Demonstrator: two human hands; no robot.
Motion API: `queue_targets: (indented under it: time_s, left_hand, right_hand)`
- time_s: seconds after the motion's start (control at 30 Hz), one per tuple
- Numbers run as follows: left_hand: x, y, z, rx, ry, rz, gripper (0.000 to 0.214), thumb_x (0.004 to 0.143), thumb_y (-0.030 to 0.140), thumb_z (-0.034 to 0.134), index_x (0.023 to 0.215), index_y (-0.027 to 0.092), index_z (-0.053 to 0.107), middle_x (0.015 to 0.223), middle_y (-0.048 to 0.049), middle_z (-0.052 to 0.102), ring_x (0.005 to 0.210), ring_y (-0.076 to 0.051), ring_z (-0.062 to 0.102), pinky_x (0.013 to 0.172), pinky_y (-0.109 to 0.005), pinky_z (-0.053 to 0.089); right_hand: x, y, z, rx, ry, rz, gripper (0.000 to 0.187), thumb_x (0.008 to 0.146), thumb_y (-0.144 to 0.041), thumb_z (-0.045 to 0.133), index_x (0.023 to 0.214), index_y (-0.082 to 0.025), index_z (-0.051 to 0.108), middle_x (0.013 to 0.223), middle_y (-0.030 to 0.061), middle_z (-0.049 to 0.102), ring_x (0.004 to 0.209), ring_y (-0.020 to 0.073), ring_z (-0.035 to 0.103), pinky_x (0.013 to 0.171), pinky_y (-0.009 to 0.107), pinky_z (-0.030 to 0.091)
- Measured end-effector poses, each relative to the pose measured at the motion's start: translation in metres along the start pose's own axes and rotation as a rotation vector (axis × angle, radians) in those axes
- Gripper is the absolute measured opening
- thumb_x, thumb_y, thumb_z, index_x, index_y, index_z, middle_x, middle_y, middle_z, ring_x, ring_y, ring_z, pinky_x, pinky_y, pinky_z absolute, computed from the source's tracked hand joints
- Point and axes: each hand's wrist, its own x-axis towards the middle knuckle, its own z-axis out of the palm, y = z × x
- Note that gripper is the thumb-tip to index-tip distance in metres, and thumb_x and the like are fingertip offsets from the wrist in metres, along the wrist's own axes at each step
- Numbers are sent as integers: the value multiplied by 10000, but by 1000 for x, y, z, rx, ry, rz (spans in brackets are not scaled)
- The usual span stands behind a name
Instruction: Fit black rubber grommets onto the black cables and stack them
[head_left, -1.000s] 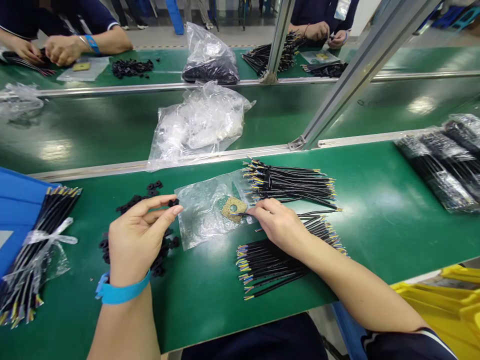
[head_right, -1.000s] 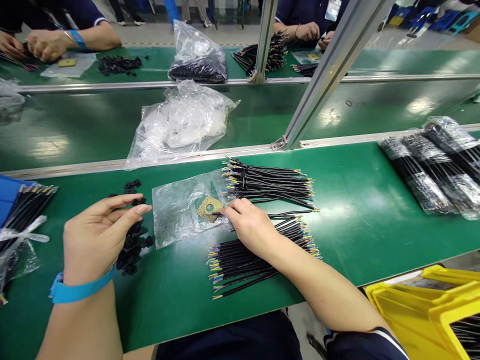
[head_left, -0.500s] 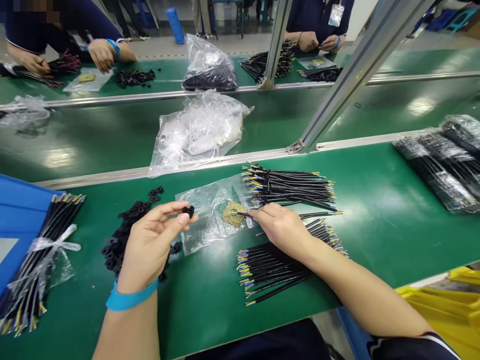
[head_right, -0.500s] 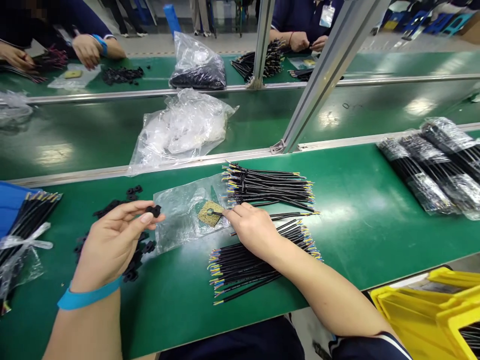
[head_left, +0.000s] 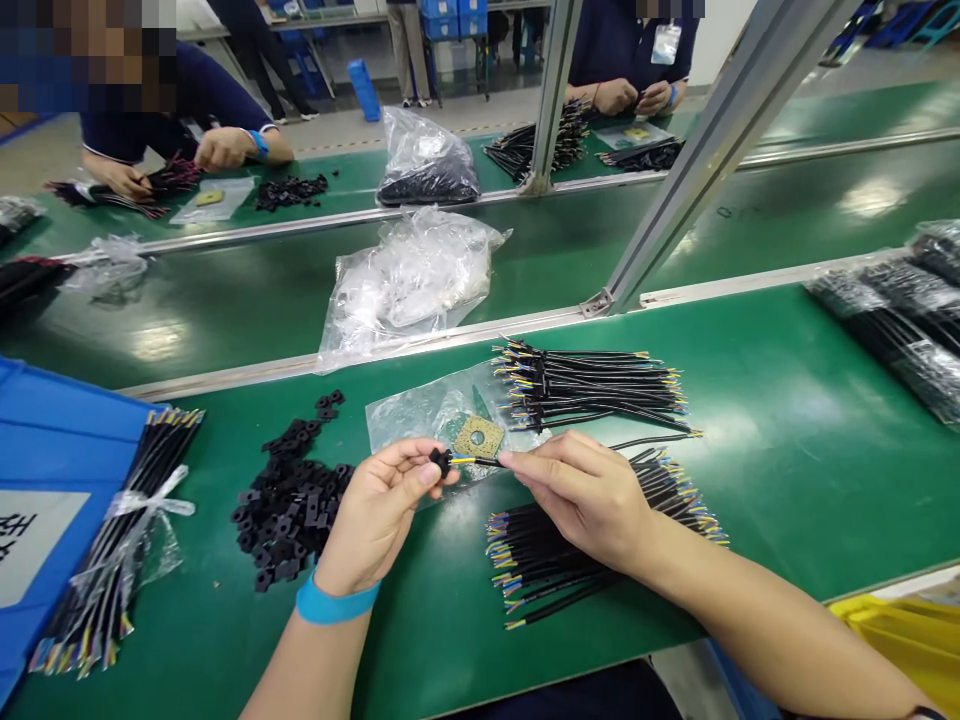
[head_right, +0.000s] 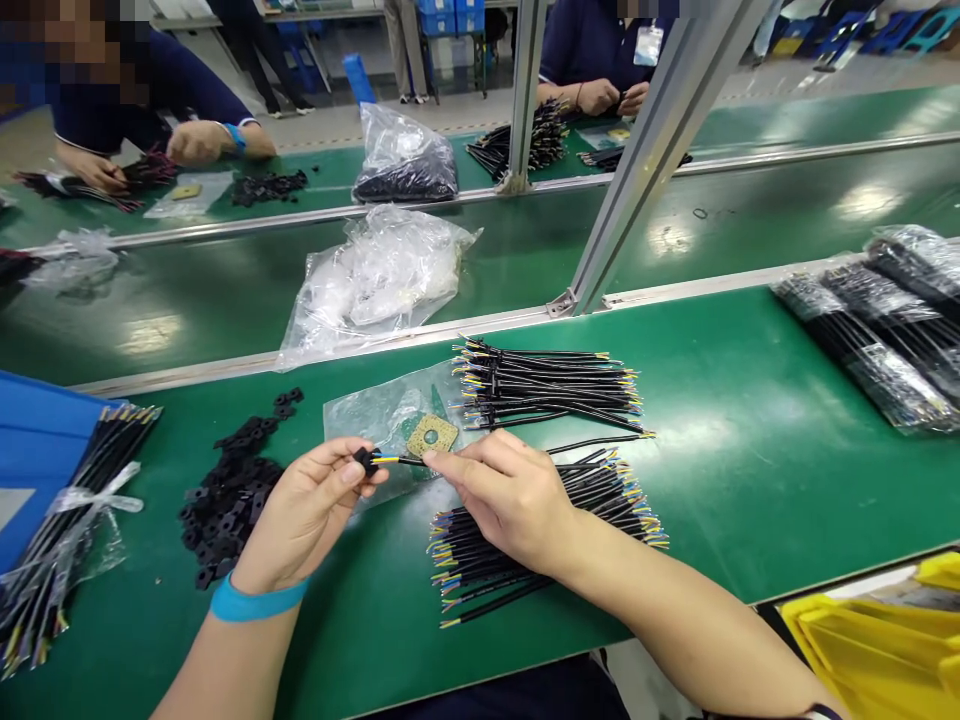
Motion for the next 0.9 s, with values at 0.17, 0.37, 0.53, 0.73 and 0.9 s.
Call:
queue_targets:
  time_s: [0.17,0.37,0.53,0.73,0.9]
  left_hand:
    - [-3,2,1,-13,16,-20,448,472,399,1011,775,162,781,674,-30,712,593,-140,690,537,-194,518]
    - [-3,-2,-1,1,-15,-9,403,501,384,1006,774,177,795,695,-32,728,601,-130,695,559,-184,529]
    - [-2,-4,-2,13,-19,8,380,529,382,998,795,187,810,672,-33,728,605,-132,701,567,-182,544]
    - [-3,-3,-2,9,-10,57,354,561,396,985,813,206,823,673,-26,727,620,-120,698,564,-161,540]
    - [-3,-4,-5,94,-2,91,363,560,412,980,812,198,830,673,-52,746,610,-138,699,587,-190,576]
  right_hand:
    - [-3,0,2,-98,-18,-52,356,955,-29,555,1248,-184,685,907,28,723,776,112,625,693,241,535]
    - [-5,-1,0,-134,0,-41,391,929,-12,566,1270,-174,670,909,34,719,742,119,598,674,256,528]
    - [-5,-4,0,-136,20,-75,428,910,-5,587,1302,-163,655,917,36,719,774,122,623,680,250,538]
    - [-3,-7,-5,-196,-45,-187,328,978,-83,538,1286,-127,643,952,66,737,836,142,639,724,264,572]
    - [-2,-8,-8,-209,-81,-195,301,989,-91,521,1256,-105,658,971,77,738,849,159,638,739,283,574]
